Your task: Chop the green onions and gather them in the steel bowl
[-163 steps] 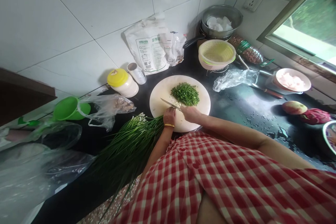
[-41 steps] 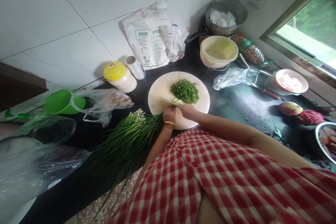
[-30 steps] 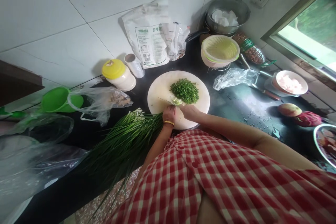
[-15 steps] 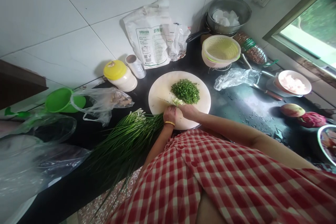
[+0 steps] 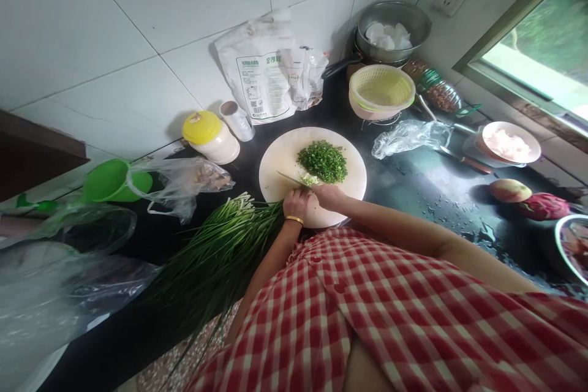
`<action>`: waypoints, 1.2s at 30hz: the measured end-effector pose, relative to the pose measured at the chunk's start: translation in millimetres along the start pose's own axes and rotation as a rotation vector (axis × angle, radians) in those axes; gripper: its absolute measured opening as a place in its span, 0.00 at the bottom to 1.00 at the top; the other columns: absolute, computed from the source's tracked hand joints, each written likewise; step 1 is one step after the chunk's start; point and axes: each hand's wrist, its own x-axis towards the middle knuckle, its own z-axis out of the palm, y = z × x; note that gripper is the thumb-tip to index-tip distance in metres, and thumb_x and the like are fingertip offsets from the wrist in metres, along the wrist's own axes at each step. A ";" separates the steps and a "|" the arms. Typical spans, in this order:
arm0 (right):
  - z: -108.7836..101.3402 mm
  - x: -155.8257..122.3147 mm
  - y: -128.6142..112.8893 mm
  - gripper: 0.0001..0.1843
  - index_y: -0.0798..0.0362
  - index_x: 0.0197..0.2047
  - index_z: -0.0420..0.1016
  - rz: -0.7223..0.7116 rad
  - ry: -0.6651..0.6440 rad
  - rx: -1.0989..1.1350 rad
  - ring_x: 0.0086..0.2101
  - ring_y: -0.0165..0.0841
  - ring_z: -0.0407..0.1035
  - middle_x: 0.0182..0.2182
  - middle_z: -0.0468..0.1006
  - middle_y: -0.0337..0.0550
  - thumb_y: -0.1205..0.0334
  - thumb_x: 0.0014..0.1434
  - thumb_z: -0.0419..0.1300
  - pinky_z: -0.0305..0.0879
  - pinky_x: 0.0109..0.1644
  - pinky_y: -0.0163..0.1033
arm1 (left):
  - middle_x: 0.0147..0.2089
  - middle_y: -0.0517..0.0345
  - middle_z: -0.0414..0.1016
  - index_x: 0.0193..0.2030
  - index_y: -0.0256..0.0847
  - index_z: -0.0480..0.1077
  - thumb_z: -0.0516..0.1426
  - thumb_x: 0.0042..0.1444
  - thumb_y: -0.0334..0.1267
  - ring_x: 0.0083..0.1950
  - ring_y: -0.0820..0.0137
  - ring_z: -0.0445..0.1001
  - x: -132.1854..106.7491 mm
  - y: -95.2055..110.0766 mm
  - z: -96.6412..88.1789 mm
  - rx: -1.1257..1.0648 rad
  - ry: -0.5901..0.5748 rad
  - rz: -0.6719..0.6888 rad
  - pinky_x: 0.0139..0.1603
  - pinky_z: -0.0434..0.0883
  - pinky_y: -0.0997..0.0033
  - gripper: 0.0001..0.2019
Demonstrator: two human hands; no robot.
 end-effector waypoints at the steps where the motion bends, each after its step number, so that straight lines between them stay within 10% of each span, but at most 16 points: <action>1: -0.7 0.6 1.6 0.16 0.57 0.50 0.63 0.005 0.002 0.001 0.38 0.38 0.72 0.38 0.77 0.51 0.71 0.58 0.48 0.62 0.35 0.36 | 0.46 0.50 0.73 0.46 0.44 0.71 0.53 0.58 0.37 0.43 0.64 0.69 -2.1 -0.4 -1.3 0.012 -0.001 0.018 0.44 0.67 0.64 0.11; 36: -9.3 -11.0 -12.3 0.16 0.58 0.51 0.62 -0.011 -0.045 -0.026 0.40 0.38 0.72 0.38 0.77 0.52 0.71 0.59 0.49 0.63 0.38 0.36 | 0.35 0.51 0.73 0.40 0.40 0.71 0.49 0.61 0.34 0.39 0.65 0.70 -4.2 -3.3 3.3 0.013 0.069 -0.051 0.41 0.67 0.66 0.10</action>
